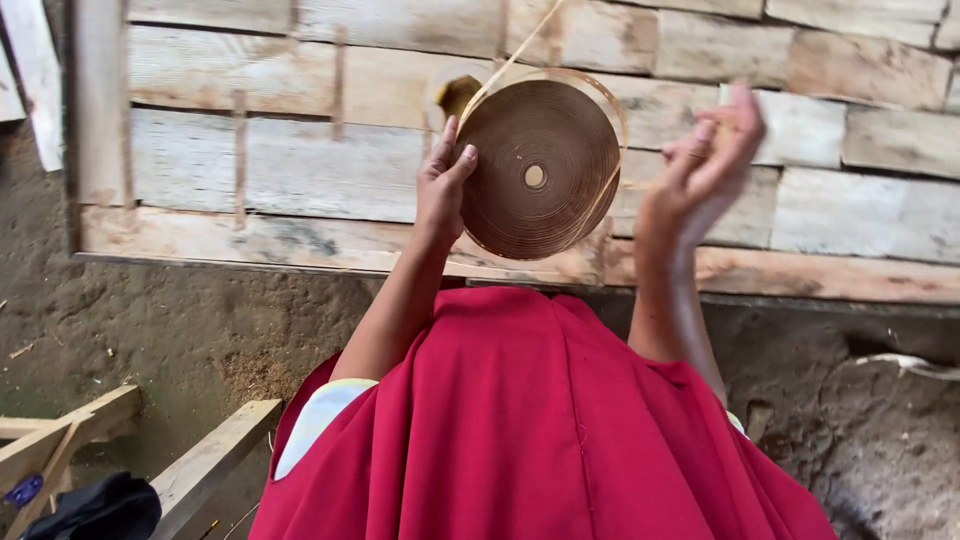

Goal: The person applies a brown paste from a container onto thin strips of material and presses them onto a wooden plank roof surface. They repeat this process across multiple sections of the roof, smoothing each strip into place.

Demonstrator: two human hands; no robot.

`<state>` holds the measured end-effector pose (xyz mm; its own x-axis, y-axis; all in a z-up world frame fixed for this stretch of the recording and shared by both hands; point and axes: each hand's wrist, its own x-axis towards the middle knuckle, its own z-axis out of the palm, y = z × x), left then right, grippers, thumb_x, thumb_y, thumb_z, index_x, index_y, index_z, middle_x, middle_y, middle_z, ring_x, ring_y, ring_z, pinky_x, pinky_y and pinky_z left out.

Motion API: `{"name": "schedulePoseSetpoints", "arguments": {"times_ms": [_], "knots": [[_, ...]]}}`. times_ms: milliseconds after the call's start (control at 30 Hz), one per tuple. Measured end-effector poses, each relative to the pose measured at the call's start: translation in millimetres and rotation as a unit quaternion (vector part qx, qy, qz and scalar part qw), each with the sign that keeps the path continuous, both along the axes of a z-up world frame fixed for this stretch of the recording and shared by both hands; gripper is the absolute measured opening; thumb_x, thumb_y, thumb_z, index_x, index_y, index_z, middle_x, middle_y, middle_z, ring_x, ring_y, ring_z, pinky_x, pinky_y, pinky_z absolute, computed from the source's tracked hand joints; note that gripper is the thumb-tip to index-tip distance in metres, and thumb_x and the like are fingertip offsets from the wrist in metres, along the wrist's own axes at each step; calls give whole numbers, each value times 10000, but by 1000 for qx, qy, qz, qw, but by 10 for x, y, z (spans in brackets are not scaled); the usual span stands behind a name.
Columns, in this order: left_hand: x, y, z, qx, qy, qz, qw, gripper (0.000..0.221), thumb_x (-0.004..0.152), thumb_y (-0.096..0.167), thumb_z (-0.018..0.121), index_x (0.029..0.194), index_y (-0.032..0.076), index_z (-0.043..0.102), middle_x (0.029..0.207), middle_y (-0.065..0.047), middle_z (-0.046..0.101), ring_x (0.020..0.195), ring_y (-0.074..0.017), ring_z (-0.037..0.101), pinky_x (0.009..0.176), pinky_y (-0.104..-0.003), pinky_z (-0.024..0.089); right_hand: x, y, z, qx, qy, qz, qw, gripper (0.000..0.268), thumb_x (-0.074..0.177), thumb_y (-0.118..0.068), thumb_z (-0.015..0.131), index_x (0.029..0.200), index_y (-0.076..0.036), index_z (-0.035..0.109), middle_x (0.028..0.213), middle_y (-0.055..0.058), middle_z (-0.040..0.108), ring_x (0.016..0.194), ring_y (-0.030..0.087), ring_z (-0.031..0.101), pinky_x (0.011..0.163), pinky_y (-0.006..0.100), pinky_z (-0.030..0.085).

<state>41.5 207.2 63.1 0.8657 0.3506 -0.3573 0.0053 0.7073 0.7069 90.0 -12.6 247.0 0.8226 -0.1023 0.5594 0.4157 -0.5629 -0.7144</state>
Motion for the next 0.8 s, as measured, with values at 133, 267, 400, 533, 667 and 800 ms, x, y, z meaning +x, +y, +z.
{"name": "schedulePoseSetpoints", "arguments": {"times_ms": [133, 267, 400, 533, 667, 800], "knots": [[19, -637, -255, -54, 33, -21, 998, 747, 879, 35, 691, 1567, 44, 400, 1451, -110, 587, 1183, -176, 599, 1009, -339, 514, -270, -692, 438, 57, -95, -66, 992, 297, 1185, -83, 409, 1476, -89, 463, 1147, 162, 519, 792, 210, 473, 538, 284, 428], [9, -1072, -641, -23, 84, -21, 996, 708, 882, 50, 695, 1546, 78, 451, 1416, -84, 621, 1156, -150, 612, 990, -307, 518, -389, -1308, 708, 77, -199, -90, 973, 205, 1146, 19, 453, 1327, -75, 464, 1189, 170, 530, 687, 233, 379, 567, 336, 331], [-13, -1367, -719, 8, 133, 27, 991, 674, 836, -5, 731, 1474, 18, 515, 1470, -125, 577, 1239, -142, 592, 1023, -274, 519, -424, -1649, 930, 196, -372, -145, 896, 266, 941, -38, 554, 777, -26, 344, 603, 118, 291, 526, 228, 316, 525, 406, 294], [-14, -1387, -862, 38, 134, -3, 990, 715, 859, 69, 714, 1517, 19, 439, 1551, -112, 486, 1338, -154, 526, 1093, -272, 462, -349, -2484, 688, 300, -536, -217, 759, 200, 759, 13, 577, 681, -61, 408, 611, 77, 279, 505, 243, 328, 475, 432, 306], [-31, -1338, -736, 354, 227, -110, 901, 682, 885, 309, 652, 1514, 115, 472, 1376, -102, 443, 1315, -228, 507, 1157, -316, 383, -283, -2050, 765, 95, -282, -34, 954, 141, 1019, -88, 566, 967, -39, 444, 917, 126, 447, 788, 254, 420, 709, 422, 372], [-17, -1406, -340, 561, 306, -215, 738, 775, 919, 530, 558, 1553, 105, 422, 1313, -163, 481, 1303, -335, 454, 1110, -437, 371, -98, -1778, 412, -14, 63, 165, 984, 315, 979, 113, 515, 1274, 5, 547, 861, 64, 393, 721, 150, 339, 603, 295, 286]]}}
